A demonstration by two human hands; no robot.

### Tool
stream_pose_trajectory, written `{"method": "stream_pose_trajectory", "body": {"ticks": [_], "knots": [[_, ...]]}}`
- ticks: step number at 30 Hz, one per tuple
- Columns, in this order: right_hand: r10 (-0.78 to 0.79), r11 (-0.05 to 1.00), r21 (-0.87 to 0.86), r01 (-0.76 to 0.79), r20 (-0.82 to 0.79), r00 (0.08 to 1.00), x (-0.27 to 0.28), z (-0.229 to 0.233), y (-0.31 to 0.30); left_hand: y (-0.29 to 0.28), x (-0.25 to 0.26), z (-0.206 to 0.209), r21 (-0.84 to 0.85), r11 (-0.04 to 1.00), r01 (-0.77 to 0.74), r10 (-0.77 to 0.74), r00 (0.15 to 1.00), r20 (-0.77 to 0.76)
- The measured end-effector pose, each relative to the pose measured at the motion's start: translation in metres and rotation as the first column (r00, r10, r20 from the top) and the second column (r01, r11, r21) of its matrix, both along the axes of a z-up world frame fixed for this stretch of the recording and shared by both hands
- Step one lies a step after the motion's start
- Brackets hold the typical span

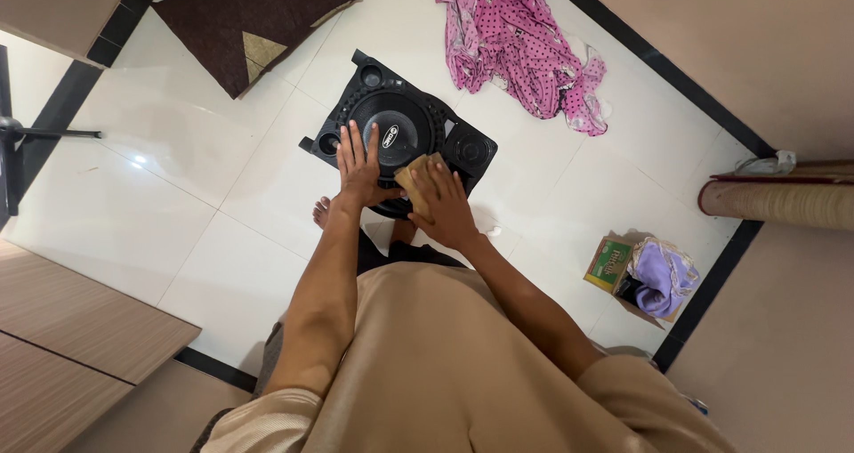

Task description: The person wipes the exterior of a black portable speaker using a cloth, turning the device over to clean different sides.

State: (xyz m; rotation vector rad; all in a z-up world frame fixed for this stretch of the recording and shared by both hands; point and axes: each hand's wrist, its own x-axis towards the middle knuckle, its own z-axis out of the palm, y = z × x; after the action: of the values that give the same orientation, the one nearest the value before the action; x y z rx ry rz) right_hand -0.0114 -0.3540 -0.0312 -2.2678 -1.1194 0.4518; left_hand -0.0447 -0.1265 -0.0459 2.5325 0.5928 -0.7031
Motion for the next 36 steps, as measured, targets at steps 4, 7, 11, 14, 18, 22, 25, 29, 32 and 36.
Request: {"method": "stream_pose_trajectory", "body": {"ticks": [4, 7, 11, 14, 18, 22, 25, 29, 32, 36], "knots": [[0.015, 0.996, -0.087, -0.007, 0.095, 0.995, -0.001, -0.012, -0.007, 0.0, 0.002, 0.004, 0.003, 1.0, 0.002, -0.001, 0.999, -0.036], [-0.096, 0.989, -0.092, 0.119, 0.226, 0.969, 0.017, -0.028, -0.009, -0.001, 0.002, 0.008, -0.009, 1.0, -0.016, 0.016, 0.999, -0.035], [-0.212, 0.95, -0.152, 0.274, 0.334, 0.919, 0.067, -0.043, -0.013, -0.001, 0.006, 0.012, -0.031, 0.999, -0.031, 0.028, 0.996, -0.085], [-0.238, 0.964, -0.081, 0.252, 0.149, 0.96, 0.085, -0.043, -0.019, -0.003, 0.008, 0.014, -0.03, 0.999, -0.035, 0.032, 0.995, -0.097], [-0.46, 0.887, -0.042, 0.459, 0.004, 0.888, 0.095, -0.044, -0.01, -0.002, 0.009, 0.015, -0.018, 0.999, -0.028, 0.026, 0.994, -0.107], [-0.497, 0.868, -0.048, 0.495, -0.046, 0.867, 0.083, -0.037, 0.001, 0.0, 0.01, 0.015, -0.009, 1.0, -0.005, 0.003, 0.993, -0.115], [-0.342, 0.938, -0.015, 0.345, 0.104, 0.934, 0.063, -0.029, 0.004, -0.002, 0.01, 0.015, 0.005, 1.0, -0.017, 0.018, 0.99, -0.141], [-0.188, 0.979, -0.06, 0.194, 0.092, 0.978, 0.027, -0.019, 0.001, -0.001, 0.008, 0.015, -0.006, 1.0, -0.014, 0.013, 0.992, -0.128], [-0.102, 0.99, -0.091, 0.106, 0.047, 0.994, 0.005, -0.011, -0.005, -0.002, 0.01, 0.013, 0.001, 1.0, -0.011, 0.011, 0.99, -0.142], [-0.075, 0.993, -0.094, 0.076, 0.012, 0.997, -0.005, -0.007, -0.012, -0.001, 0.008, 0.011, -0.004, 1.0, -0.012, 0.011, 0.992, -0.125]]}}
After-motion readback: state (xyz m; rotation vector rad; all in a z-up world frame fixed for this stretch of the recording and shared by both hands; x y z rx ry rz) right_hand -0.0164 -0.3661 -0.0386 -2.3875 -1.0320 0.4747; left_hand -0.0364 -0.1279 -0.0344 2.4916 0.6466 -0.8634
